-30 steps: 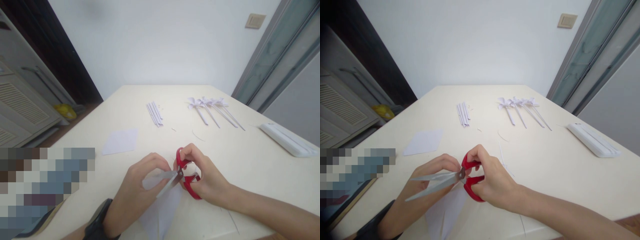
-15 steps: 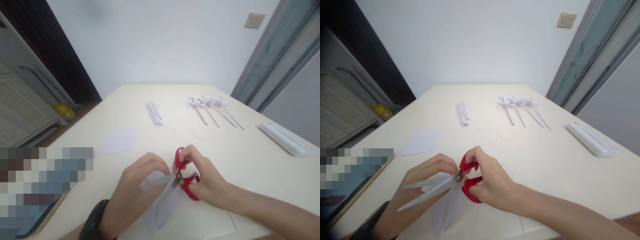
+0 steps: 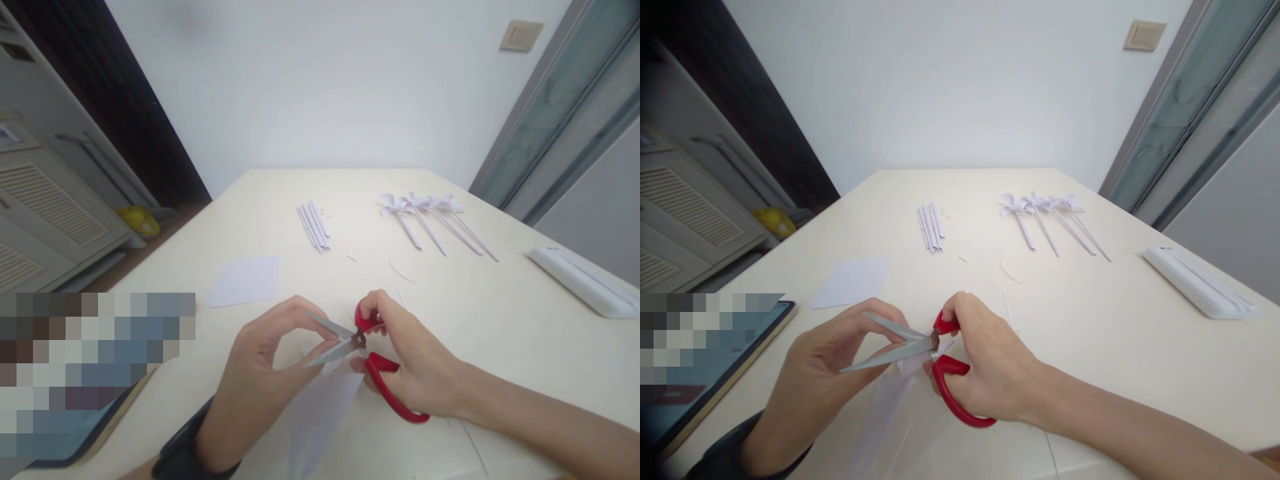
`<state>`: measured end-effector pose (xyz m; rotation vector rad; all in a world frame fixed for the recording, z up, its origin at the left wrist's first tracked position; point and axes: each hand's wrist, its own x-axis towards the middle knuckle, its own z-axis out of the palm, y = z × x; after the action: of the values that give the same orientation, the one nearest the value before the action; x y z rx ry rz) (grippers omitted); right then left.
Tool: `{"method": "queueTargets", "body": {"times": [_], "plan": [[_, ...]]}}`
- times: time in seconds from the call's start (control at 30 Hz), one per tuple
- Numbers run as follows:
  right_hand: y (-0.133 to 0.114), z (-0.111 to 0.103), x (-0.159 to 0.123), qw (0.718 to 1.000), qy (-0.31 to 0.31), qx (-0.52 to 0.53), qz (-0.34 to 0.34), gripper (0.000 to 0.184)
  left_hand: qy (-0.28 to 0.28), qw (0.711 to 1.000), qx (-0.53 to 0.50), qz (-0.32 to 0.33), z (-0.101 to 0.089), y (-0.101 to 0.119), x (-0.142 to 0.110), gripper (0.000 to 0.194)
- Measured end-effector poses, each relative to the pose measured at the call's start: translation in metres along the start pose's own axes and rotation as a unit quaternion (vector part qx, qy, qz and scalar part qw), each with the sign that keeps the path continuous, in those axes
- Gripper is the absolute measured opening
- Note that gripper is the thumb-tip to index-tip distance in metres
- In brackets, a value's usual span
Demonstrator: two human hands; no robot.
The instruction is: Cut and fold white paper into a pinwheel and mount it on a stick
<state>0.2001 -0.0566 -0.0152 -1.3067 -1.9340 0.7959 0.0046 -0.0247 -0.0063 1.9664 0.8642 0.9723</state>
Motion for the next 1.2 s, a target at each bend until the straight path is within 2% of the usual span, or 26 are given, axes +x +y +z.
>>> {"method": "queueTargets", "body": {"times": [0.3,0.63,1.0,1.2], "plan": [[0.007,0.004,0.000,0.999,0.014,-0.049,-0.009,0.037,-0.019,0.999,-0.027,-0.030,0.003,-0.001,0.002,0.004],[0.006,0.000,0.000,0.998,-0.012,-0.069,-0.003,0.034,-0.038,0.997,-0.046,-0.040,0.005,-0.004,0.000,0.015],[0.009,0.001,0.003,0.995,-0.004,-0.097,0.000,0.028,-0.020,0.995,-0.064,-0.078,0.002,0.009,0.006,0.008],[0.006,-0.001,0.002,0.998,0.009,-0.066,-0.010,0.029,-0.005,0.994,-0.079,-0.079,0.003,0.000,0.003,0.004]]}}
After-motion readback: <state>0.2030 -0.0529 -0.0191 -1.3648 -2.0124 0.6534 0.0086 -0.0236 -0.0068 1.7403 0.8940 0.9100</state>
